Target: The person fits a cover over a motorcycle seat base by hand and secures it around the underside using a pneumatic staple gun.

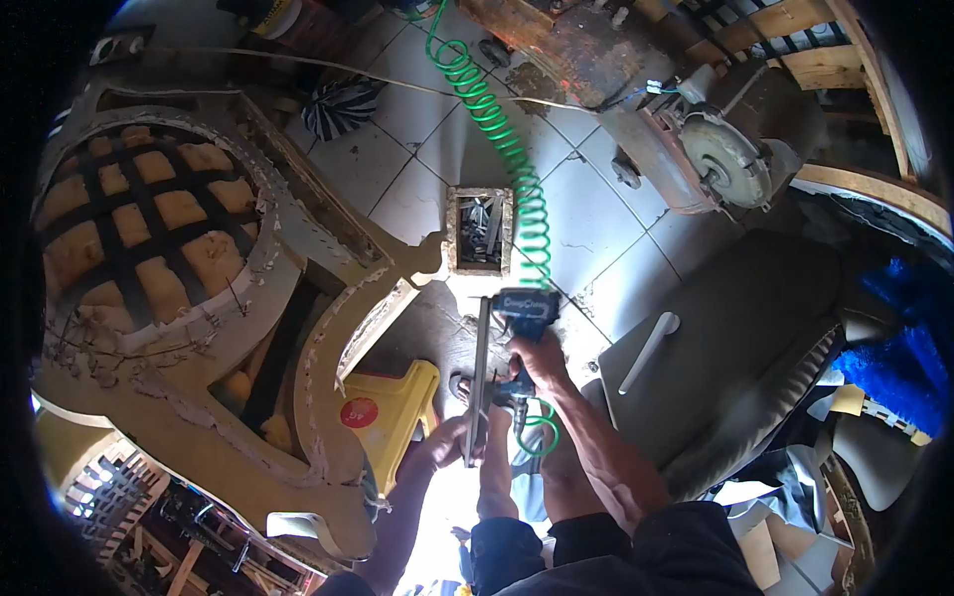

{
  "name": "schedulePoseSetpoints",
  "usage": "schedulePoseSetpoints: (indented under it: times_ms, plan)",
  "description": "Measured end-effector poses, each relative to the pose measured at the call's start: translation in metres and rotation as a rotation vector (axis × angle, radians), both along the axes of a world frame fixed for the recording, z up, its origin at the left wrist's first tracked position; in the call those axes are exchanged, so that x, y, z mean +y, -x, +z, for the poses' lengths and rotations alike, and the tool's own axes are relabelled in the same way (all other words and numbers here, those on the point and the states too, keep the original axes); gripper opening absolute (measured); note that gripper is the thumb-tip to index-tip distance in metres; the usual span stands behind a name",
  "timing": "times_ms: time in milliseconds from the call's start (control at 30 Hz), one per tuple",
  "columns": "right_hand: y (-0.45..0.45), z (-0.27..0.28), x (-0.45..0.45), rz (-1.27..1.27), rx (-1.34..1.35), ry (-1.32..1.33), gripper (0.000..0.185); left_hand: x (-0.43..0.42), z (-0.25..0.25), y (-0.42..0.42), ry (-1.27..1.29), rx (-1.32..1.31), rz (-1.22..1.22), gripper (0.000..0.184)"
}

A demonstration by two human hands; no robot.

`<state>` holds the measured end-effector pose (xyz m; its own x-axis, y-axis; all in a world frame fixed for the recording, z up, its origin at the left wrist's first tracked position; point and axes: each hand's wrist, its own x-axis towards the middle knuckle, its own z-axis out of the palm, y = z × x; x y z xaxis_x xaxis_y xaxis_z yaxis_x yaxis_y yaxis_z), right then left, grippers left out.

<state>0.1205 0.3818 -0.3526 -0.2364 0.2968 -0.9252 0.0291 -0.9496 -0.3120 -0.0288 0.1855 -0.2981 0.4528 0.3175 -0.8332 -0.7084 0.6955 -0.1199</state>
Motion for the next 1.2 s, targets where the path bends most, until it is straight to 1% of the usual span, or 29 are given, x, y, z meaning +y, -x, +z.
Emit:
schedulePoseSetpoints:
  times_ms: [33,67,133,167,233,267,300,333,400,467,500,533,567,600,633,700,733,767,800,833,867,900,933,967,1000,1033,1100,1133,1200]
  plan:
    - [-0.001,0.0,-0.007,0.059,0.062,0.048,0.014,-0.015,0.008,-0.004,0.006,-0.064,0.014,0.05]
    - [0.004,0.0,-0.007,0.117,0.069,0.136,0.025,-0.02,0.02,-0.014,-0.008,-0.025,0.145,0.051]
    - [0.008,-0.022,0.017,0.947,-0.013,0.189,0.039,-0.028,0.05,-0.028,0.264,0.113,0.241,0.05]
    - [0.01,-0.068,0.004,1.073,-0.061,-0.112,0.045,-0.039,0.057,-0.038,0.316,0.246,0.183,0.049]
    - [0.012,-0.158,-0.024,1.349,-0.376,-0.745,0.062,-0.033,0.079,-0.047,0.454,0.49,0.009,0.047]
    - [0.057,-0.077,0.068,1.629,-0.201,-0.346,0.055,-0.034,0.088,-0.05,0.537,0.575,-0.06,0.045]
    - [0.069,-0.108,0.064,1.366,-0.414,-0.54,0.048,-0.052,0.086,-0.055,0.574,0.596,-0.045,0.043]
    - [0.086,-0.123,0.075,1.081,-0.452,-0.683,0.041,-0.074,0.085,-0.059,0.613,0.618,-0.03,0.041]
    - [0.111,-0.176,0.086,0.873,-0.536,-1.083,0.037,-0.095,0.09,-0.062,0.696,0.595,0.028,0.041]
    - [0.131,-0.18,0.107,1.081,-0.63,-1.056,0.049,-0.112,0.097,-0.063,0.777,0.574,0.08,0.041]
    - [0.134,-0.199,0.106,1.165,-0.749,-1.17,0.049,-0.119,0.101,-0.066,0.833,0.554,0.064,0.041]
    - [0.132,-0.216,0.11,1.312,-0.646,-0.981,0.048,-0.128,0.107,-0.07,0.891,0.531,0.048,0.041]
    - [0.132,-0.223,0.118,1.449,-0.542,-0.785,0.046,-0.147,0.107,-0.073,0.858,0.443,0.167,0.043]
    - [0.127,-0.237,0.11,1.452,-0.536,-0.772,0.046,-0.146,0.11,-0.078,0.887,0.449,0.107,0.042]
    - [0.12,-0.248,0.101,1.248,-0.576,-0.986,0.045,-0.144,0.114,-0.082,0.884,0.428,0.068,0.041]
    - [0.115,-0.265,0.098,0.92,-0.809,-1.572,0.033,-0.119,0.111,-0.087,0.865,0.403,0.039,0.04]
    - [0.115,-0.246,0.104,0.925,-0.81,-1.575,0.033,-0.105,0.11,-0.089,0.83,0.431,-0.073,0.04]
    - [0.112,-0.223,0.108,0.928,-0.713,-1.27,0.025,-0.094,0.108,-0.089,0.797,0.457,-0.185,0.04]
    - [0.108,-0.203,0.106,0.917,-0.615,-0.964,0.018,-0.084,0.106,-0.088,0.8,0.45,-0.183,0.04]
    - [0.1,-0.192,0.099,0.773,-0.561,-0.992,0.015,-0.073,0.101,-0.087,0.698,0.526,-0.399,0.043]
    - [0.092,-0.167,0.093,0.747,-0.513,-1.034,0.015,-0.062,0.095,-0.085,0.584,0.601,-0.612,0.048]
    - [0.086,-0.138,0.08,0.718,-0.441,-1.004,0.014,-0.055,0.087,-0.087,0.539,0.672,-0.742,0.053]
    - [0.083,-0.102,0.07,0.847,-0.368,-0.823,0.013,-0.041,0.085,-0.085,0.537,0.667,-0.74,0.053]
    - [0.069,-0.091,0.047,0.885,-0.221,-0.75,0.013,-0.021,0.083,-0.081,0.465,0.76,-0.795,0.053]
    - [0.055,-0.088,0.023,0.912,-0.062,-1.033,0.01,-0.004,0.082,-0.077,0.391,0.85,-0.849,0.053]
    - [0.048,-0.063,0.015,0.938,-0.056,-1.5,0.009,0.009,0.081,-0.075,0.39,0.845,-0.848,0.053]
    - [0.038,-0.014,0.0,1.048,0.065,-1.021,0.013,0.033,0.077,-0.068,0.379,0.951,-0.842,0.051]
    - [0.036,0.012,0.007,0.978,0.108,-0.67,0.012,0.046,0.077,-0.062,0.377,0.949,-0.844,0.051]
    - [0.033,0.012,-0.004,0.398,0.196,-0.231,0.012,0.063,0.078,-0.049,0.39,0.935,-0.859,0.048]
